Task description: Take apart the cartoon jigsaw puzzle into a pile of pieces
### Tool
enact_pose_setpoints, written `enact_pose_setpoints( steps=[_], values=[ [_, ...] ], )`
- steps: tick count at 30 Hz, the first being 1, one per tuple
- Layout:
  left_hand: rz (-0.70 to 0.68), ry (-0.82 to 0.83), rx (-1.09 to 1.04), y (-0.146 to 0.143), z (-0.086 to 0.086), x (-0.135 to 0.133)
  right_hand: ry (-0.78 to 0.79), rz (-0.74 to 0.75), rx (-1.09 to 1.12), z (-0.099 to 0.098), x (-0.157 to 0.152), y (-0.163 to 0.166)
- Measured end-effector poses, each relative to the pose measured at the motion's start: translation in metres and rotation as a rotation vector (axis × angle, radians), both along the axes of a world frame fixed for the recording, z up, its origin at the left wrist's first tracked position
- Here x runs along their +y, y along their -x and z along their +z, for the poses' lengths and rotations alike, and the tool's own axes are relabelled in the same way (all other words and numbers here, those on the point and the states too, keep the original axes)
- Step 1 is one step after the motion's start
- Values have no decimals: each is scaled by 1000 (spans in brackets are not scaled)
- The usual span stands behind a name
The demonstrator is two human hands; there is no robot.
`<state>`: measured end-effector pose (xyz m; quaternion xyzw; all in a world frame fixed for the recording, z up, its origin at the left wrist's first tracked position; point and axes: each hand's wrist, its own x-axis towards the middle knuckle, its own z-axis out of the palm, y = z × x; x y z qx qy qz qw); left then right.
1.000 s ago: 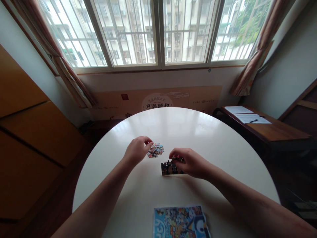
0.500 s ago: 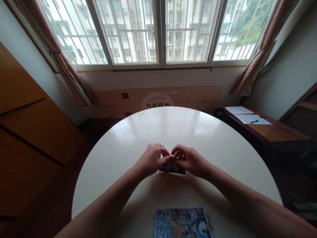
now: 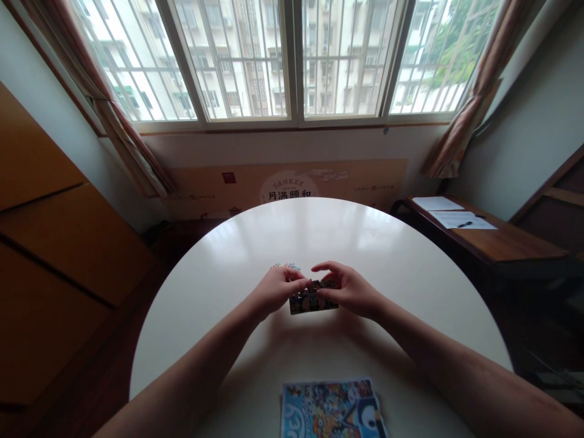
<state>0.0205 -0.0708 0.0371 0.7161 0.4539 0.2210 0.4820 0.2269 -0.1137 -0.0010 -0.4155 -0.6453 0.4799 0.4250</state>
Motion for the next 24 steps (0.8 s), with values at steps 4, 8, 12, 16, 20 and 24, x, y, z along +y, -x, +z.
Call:
enact_pose_setpoints(
  steps=[4,8,12,16,20,24],
  values=[
    [23,53,-13,-1,-1,-1,-5,-5,-9,3,-3,2],
    [42,99,-26,-2,0,-1,-48,-34,-42,6,-7,2],
    [49,126,-32,-3,3,-4,-145,-63,-105,6,-9,3],
    [58,139,-17,-5,7,-6,-217,-79,-184,5,-10,5],
    [67,173,-14,-5,8,-6,-249,-84,-205,7,-12,5],
    [63,211,-42,-5,7,-5,-306,-87,-231,12,-14,6]
  ],
)
